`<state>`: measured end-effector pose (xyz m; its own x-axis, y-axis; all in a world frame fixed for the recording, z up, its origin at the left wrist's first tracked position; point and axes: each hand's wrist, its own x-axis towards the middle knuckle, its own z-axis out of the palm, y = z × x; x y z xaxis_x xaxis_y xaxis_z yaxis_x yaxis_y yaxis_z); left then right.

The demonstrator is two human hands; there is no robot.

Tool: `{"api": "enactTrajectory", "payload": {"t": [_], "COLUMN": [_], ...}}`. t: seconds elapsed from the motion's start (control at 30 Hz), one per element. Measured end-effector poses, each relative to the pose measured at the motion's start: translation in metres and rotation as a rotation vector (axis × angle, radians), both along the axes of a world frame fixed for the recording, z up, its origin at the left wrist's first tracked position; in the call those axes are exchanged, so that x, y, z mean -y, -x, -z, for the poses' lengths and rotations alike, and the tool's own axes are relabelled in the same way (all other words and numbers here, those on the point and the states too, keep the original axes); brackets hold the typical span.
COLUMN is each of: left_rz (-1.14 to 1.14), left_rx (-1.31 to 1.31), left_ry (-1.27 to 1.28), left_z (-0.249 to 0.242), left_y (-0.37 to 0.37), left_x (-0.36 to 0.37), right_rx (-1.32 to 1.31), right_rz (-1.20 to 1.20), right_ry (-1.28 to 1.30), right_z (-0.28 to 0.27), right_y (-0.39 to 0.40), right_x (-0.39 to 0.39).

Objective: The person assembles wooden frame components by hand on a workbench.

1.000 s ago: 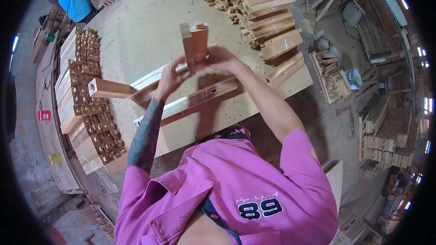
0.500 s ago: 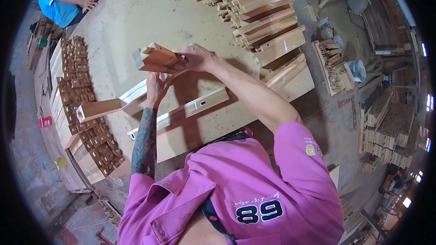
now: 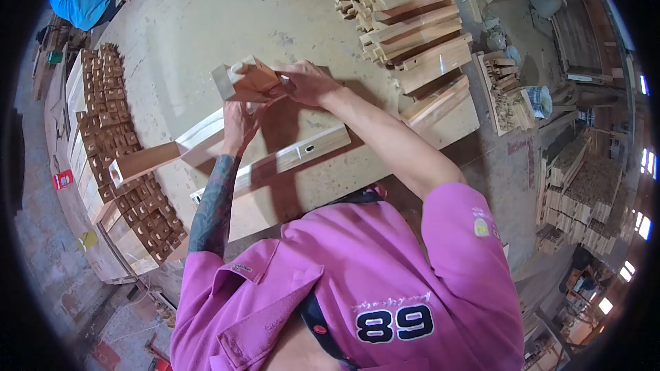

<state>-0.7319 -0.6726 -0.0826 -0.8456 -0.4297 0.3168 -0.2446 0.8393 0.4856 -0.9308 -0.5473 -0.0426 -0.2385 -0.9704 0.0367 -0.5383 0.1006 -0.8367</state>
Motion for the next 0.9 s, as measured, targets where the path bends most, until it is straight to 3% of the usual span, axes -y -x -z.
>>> {"api": "enactTrajectory", "payload": {"t": [0.07, 0.2, 0.27, 0.3, 0.33, 0.37, 0.4, 0.47, 0.5, 0.6, 0.63, 0.7, 0.77, 0.9], "left_rz": [-0.01, -0.101, -0.256, -0.337, -0.401, -0.465, -0.512, -0.628, -0.697, -0.952, -0.967, -1.0, -0.922, -0.496], "left_rx": [0.018, 0.003, -0.185, -0.278, -0.202, -0.124, -0.068, -0.012, -0.035, -0.453, -0.485, -0.55, -0.601, -0.808], "left_ry": [-0.051, -0.126, -0.138, -0.142, -0.354, -0.569, -0.951, -1.667, -1.994, -2.24, -2.167, -2.021, -1.903, -1.812], "left_z": [0.008, -0.023, -0.046, -0.055, -0.053, -0.045, -0.037, -0.046, -0.062, -0.073, -0.054, 0.003, -0.027, -0.101], "left_y": [0.002, 0.003, -0.013, -0.03, -0.06, -0.095, -0.126, -0.163, -0.161, -0.143, -0.144, -0.149, -0.151, -0.148], "left_x": [0.001, -0.012, -0.035, -0.045, -0.054, -0.069, -0.092, -0.132, -0.149, -0.149, -0.15, -0.15, -0.154, -0.152], "right_rx": [-0.04, -0.148, -0.234, -0.087, 0.062, -0.104, -0.267, -0.347, -0.445, -0.751, -0.851, -0.692, -0.518, -0.135], "right_rz": [0.011, 0.054, 0.196, 0.233, 0.262, 0.094, -0.077, -0.173, -0.182, -0.211, -0.216, -0.294, -0.32, -0.416], "right_ry": [0.061, -0.023, 0.017, -0.037, -0.097, -0.108, -0.118, -0.294, -0.239, -0.047, 0.03, -0.079, -0.174, -0.362], "right_z": [0.001, -0.003, -0.005, -0.006, -0.007, -0.021, -0.033, -0.002, 0.0, -0.014, -0.024, -0.041, -0.064, -0.138], "right_y": [-0.001, -0.004, -0.016, -0.021, -0.026, -0.034, -0.039, -0.046, -0.051, -0.073, -0.081, -0.087, -0.089, -0.115], "right_x": [-0.001, -0.001, -0.02, -0.037, -0.06, -0.084, -0.105, -0.134, -0.141, -0.157, -0.161, -0.167, -0.142, -0.073]}}
